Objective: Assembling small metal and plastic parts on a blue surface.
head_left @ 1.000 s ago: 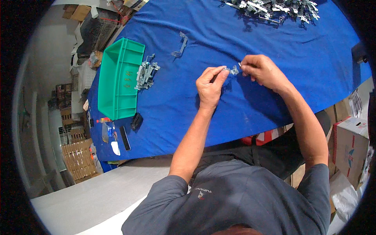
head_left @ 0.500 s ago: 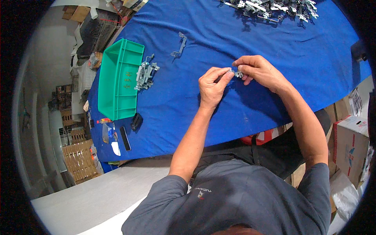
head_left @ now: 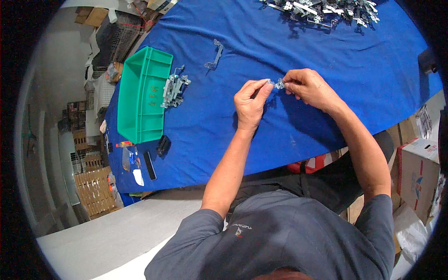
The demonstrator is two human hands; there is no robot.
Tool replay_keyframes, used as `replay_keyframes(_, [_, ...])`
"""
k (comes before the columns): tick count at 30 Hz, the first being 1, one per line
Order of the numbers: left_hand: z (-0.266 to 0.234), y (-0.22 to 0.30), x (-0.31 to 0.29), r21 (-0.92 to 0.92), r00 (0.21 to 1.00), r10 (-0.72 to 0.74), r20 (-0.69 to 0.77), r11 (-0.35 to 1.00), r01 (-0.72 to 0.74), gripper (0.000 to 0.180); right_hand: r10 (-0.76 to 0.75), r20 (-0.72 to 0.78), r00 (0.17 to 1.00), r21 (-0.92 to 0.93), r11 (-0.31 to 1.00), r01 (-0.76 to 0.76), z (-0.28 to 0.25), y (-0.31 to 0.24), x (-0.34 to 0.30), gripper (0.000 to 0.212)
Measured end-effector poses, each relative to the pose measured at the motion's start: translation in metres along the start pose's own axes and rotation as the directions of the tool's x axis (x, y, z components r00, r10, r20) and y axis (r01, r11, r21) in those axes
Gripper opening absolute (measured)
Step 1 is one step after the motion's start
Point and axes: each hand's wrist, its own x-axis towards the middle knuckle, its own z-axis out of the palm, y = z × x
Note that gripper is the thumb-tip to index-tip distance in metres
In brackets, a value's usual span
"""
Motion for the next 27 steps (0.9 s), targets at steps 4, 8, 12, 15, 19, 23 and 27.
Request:
replay_keyframes(4, [0.002,-0.001,0.001,0.011,0.996,0.082,0.036,0.997,-0.082,0.015,0.063,0.048,0.997,-0.007,0.998,-0.062,-0.001,-0.001,0.0,0.016])
replay_keyframes(8, [0.003,0.002,0.001,0.071,0.991,0.113,0.074,0.99,-0.119,0.015,0.006,-0.005,1.0,0.085,0.996,-0.006,0.005,0.014,0.004,0.015])
replay_keyframes(12, [0.004,0.005,0.001,0.094,0.989,0.117,0.093,0.988,-0.126,0.016,-0.019,-0.017,1.0,0.345,0.938,0.023,0.007,0.017,0.006,0.017])
replay_keyframes(15, [0.003,0.005,0.002,0.11,0.979,0.164,0.121,0.978,-0.177,0.016,-0.011,0.001,1.0,0.241,0.97,0.011,0.005,0.01,0.004,0.019])
replay_keyframes(19, [0.004,0.006,0.001,0.103,0.979,0.164,0.119,0.979,-0.177,0.016,-0.101,-0.28,0.955,0.124,0.982,0.14,0.004,0.002,0.004,0.019])
replay_keyframes(23, [0.0,0.001,-0.001,-0.053,1.0,0.002,-0.022,0.999,-0.003,0.017,0.021,-0.016,1.0,0.031,0.999,-0.021,-0.004,0.005,0.002,0.017])
replay_keyframes(27, [0.001,0.002,-0.001,-0.008,1.0,0.011,0.003,1.0,-0.011,0.018,0.047,0.021,0.999,0.07,0.996,-0.049,0.005,0.003,0.0,0.017])
